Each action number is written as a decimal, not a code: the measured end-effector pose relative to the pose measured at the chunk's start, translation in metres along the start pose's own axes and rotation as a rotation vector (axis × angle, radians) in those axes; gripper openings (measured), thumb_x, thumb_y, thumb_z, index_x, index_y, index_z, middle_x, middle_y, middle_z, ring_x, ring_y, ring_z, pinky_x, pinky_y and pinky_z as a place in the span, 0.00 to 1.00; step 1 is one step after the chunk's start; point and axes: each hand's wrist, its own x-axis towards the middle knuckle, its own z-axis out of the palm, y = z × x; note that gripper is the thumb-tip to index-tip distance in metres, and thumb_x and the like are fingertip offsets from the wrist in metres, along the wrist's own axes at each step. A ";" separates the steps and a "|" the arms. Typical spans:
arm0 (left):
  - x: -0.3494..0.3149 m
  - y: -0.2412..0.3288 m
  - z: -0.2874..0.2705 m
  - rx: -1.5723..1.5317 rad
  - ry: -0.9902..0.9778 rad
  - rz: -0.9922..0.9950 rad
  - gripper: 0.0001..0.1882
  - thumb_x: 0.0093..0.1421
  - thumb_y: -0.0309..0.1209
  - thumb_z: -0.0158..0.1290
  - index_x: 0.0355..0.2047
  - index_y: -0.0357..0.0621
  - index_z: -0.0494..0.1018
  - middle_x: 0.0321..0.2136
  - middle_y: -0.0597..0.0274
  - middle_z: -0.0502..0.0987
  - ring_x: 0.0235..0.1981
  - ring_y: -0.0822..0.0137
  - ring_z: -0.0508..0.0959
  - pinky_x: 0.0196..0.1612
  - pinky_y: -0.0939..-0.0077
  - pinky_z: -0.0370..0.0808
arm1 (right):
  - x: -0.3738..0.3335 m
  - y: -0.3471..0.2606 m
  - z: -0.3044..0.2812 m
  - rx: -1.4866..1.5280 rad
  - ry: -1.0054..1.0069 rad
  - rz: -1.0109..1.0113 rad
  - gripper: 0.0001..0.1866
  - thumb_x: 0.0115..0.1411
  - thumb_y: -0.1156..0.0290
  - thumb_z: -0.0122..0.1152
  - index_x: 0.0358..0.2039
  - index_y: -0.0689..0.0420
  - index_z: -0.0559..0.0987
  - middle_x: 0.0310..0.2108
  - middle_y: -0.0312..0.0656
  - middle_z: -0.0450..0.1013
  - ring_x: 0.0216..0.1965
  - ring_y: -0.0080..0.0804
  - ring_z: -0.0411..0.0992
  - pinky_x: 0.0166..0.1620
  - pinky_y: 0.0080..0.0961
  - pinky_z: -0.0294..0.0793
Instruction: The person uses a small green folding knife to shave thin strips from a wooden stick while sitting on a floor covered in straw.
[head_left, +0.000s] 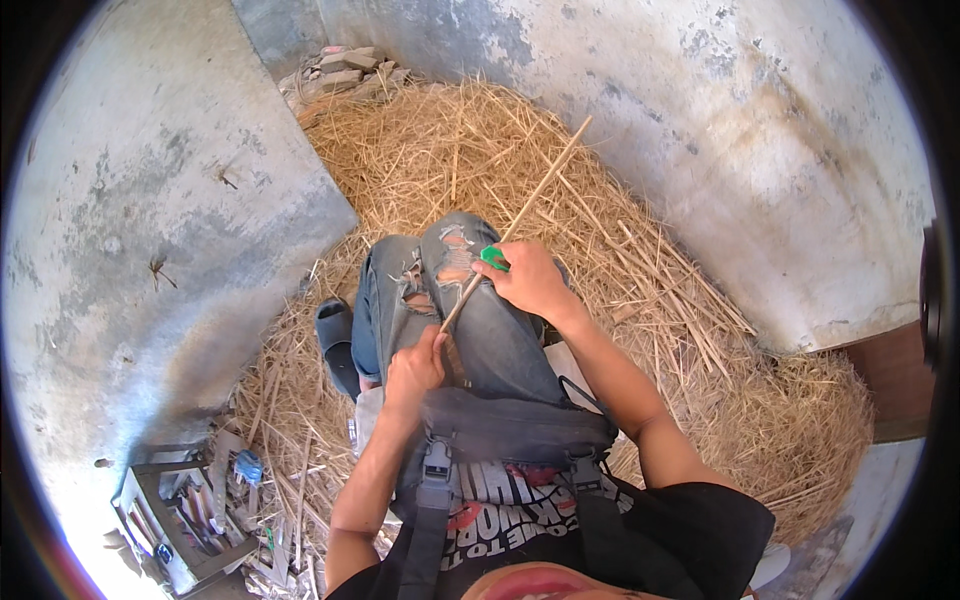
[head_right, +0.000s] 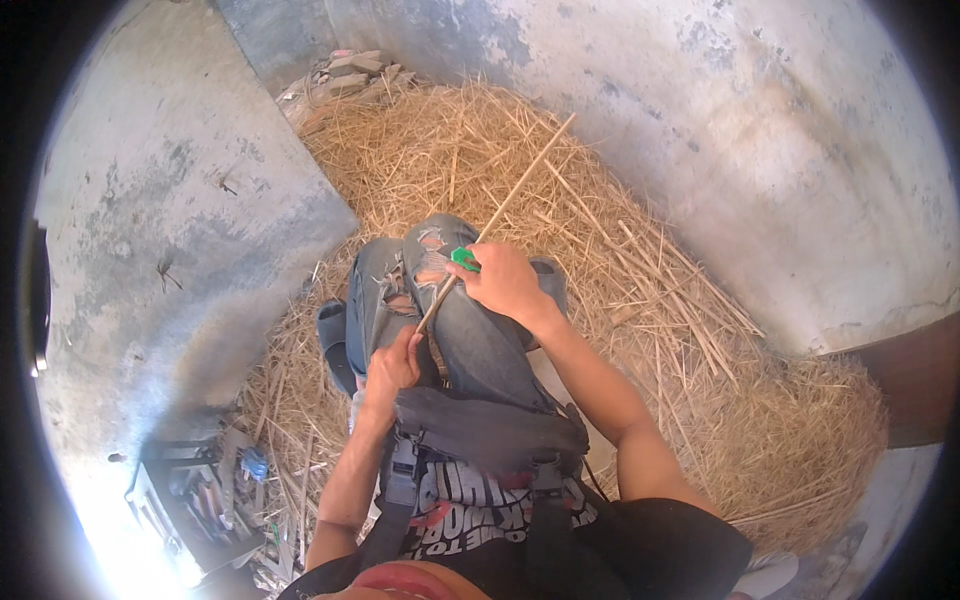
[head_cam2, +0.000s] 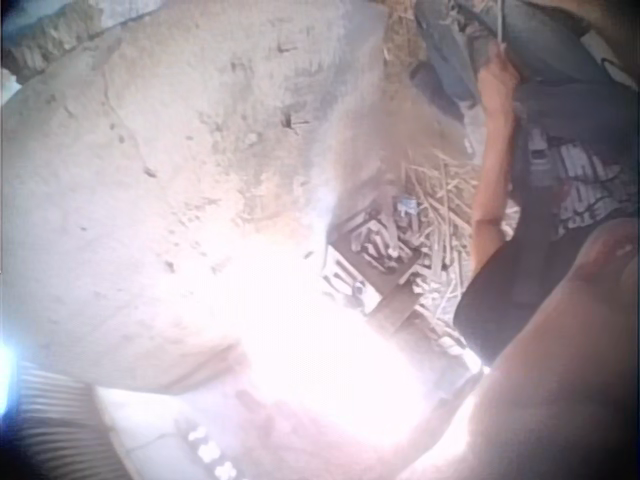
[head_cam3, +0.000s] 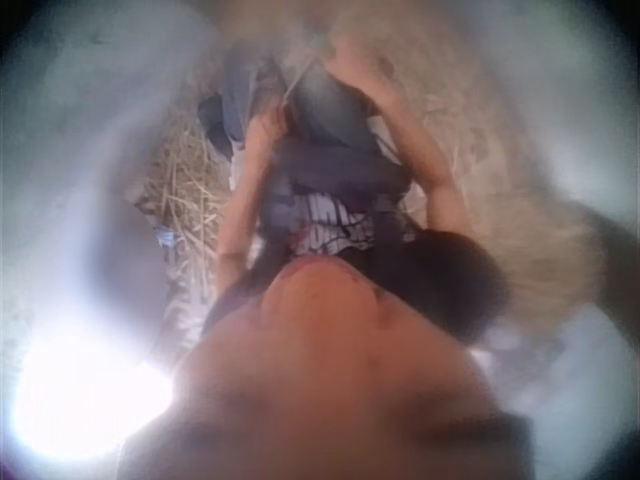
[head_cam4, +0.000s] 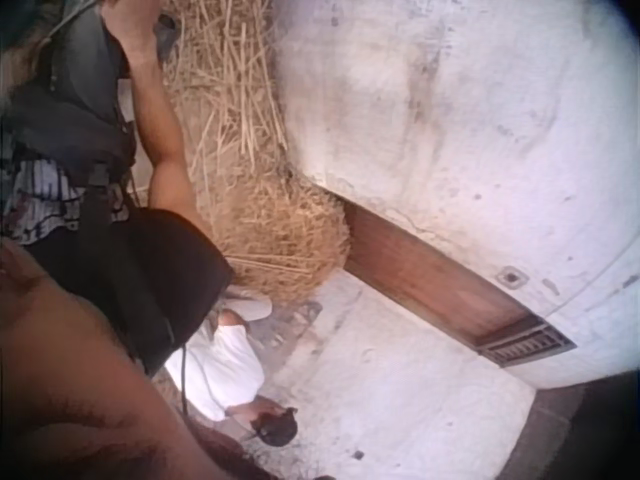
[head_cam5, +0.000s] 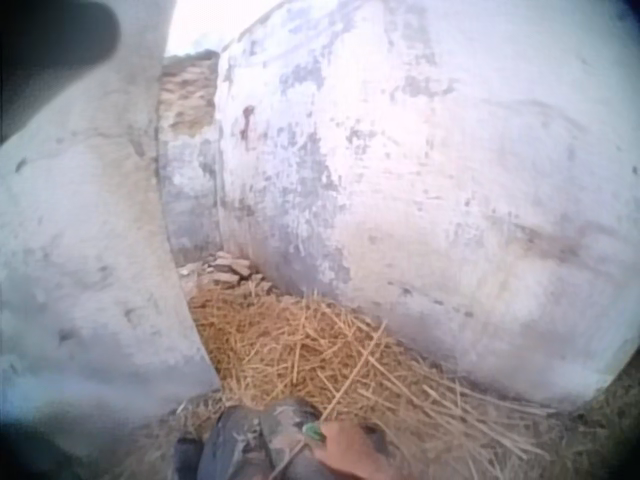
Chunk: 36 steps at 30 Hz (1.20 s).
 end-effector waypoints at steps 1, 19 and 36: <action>0.000 0.002 -0.001 -0.017 -0.010 -0.016 0.09 0.73 0.38 0.46 0.42 0.51 0.73 0.23 0.43 0.79 0.26 0.37 0.80 0.26 0.41 0.74 | 0.001 -0.004 -0.004 0.012 -0.041 0.013 0.19 0.61 0.58 0.70 0.24 0.61 0.78 0.17 0.48 0.69 0.20 0.46 0.66 0.27 0.38 0.65; 0.000 -0.007 -0.074 -0.958 -0.562 -0.391 0.25 0.79 0.47 0.36 0.45 0.39 0.77 0.17 0.76 0.62 0.18 0.82 0.57 0.22 0.83 0.56 | -0.056 0.074 -0.043 0.339 0.335 0.483 0.19 0.59 0.54 0.75 0.24 0.58 0.83 0.14 0.29 0.71 0.18 0.15 0.64 0.24 0.21 0.62; 0.024 0.021 -0.094 -1.035 -0.371 -0.159 0.25 0.79 0.47 0.35 0.46 0.38 0.75 0.13 0.76 0.61 0.15 0.82 0.58 0.19 0.83 0.58 | -0.039 -0.006 -0.027 0.647 0.136 0.276 0.19 0.59 0.58 0.76 0.19 0.58 0.81 0.13 0.28 0.67 0.15 0.14 0.61 0.20 0.21 0.57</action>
